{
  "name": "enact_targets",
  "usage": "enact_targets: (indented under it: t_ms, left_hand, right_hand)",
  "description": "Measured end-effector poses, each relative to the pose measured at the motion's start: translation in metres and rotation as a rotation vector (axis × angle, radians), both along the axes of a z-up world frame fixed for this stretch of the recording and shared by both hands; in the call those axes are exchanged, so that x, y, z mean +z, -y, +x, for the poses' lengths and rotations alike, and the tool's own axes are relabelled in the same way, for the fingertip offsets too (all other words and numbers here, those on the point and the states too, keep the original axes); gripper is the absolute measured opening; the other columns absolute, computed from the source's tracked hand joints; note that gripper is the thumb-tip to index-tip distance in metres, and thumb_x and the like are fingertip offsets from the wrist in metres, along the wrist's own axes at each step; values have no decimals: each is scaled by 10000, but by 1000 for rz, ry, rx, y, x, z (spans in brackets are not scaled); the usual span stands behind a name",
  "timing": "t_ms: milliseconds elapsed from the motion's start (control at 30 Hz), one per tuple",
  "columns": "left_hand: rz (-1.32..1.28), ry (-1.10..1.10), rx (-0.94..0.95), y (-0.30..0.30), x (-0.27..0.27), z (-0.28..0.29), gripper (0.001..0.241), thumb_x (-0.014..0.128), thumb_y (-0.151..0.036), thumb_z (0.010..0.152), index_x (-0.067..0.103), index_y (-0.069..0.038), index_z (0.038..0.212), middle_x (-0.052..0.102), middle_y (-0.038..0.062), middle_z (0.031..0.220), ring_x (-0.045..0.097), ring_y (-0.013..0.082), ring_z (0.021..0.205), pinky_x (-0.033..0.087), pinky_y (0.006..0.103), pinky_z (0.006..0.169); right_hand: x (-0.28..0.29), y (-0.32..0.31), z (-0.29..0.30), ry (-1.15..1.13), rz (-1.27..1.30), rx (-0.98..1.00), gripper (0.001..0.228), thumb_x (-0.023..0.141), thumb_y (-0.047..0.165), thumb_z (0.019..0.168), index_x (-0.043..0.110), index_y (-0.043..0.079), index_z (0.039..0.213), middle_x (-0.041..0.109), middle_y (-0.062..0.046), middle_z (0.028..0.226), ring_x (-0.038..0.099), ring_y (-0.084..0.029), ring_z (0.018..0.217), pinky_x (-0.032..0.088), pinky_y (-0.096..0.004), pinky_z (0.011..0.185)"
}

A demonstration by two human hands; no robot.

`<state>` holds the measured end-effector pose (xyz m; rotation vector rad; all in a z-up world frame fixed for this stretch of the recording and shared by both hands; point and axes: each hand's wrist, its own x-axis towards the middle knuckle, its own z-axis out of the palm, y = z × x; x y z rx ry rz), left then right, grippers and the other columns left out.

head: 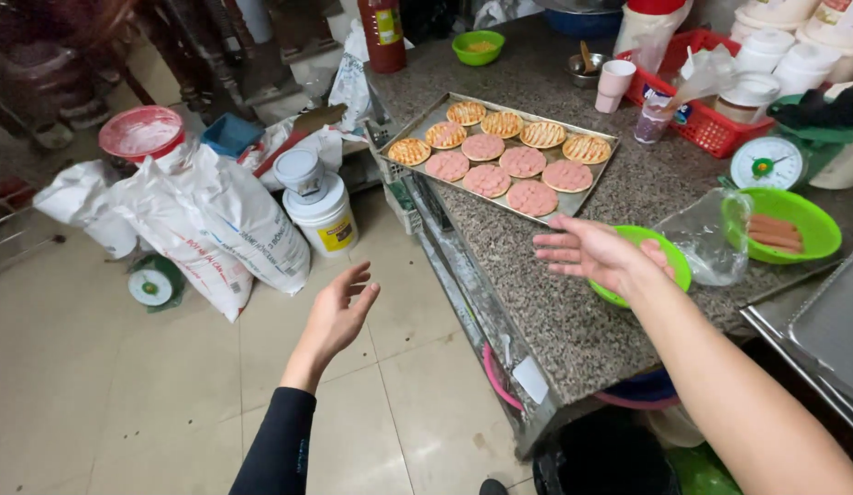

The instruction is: Preparing and topping mini pizza-like bakery snacks with sauce and sliced sausage in a commercial kitchen.

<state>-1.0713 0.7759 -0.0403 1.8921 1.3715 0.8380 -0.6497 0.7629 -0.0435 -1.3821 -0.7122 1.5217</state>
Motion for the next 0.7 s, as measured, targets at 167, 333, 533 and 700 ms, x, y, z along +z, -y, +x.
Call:
enact_targets:
  t_ms: [167,333,533,700]
  left_hand:
    - [-97,58,-127,-93,-20,35,502,639,-319,956,602,-47,1376,729,129,1266,729,221,1097,573,349,918]
    - [-112,109,-375,-199,-60,111,462,625,-309,976,635,-16,1333,759,128,1213,743,208,1039,583,341,884]
    - [-181,21,-686,-281,-67,208,438,649,-280,965,653,-27,1322,794,135,1087,743,197,954,582,331,842]
    - [-173,14,-939,-326,-86,270,405,640,-244,965,667,-15,1298,779,113,1085,737,164,922,577,303,817]
  right_hand:
    - [-11,-48,31,-7,-10,-95,448,448,353,1058,490,72,1405,695,-153,1295,688,-264,1097,549,-431,916]
    - [-33,-50,81,-5,-58,-320,407,477,320,1053,509,104,1397,696,-145,1301,686,-265,1104,549,-416,907]
    - [-81,-17,121,6,-132,-717,342,513,230,1036,595,129,1353,704,-105,1275,698,-236,1030,569,-429,845]
    - [-158,37,129,93,-84,-999,276,604,159,1033,664,14,1260,746,-121,1081,729,-199,910,611,-335,784]
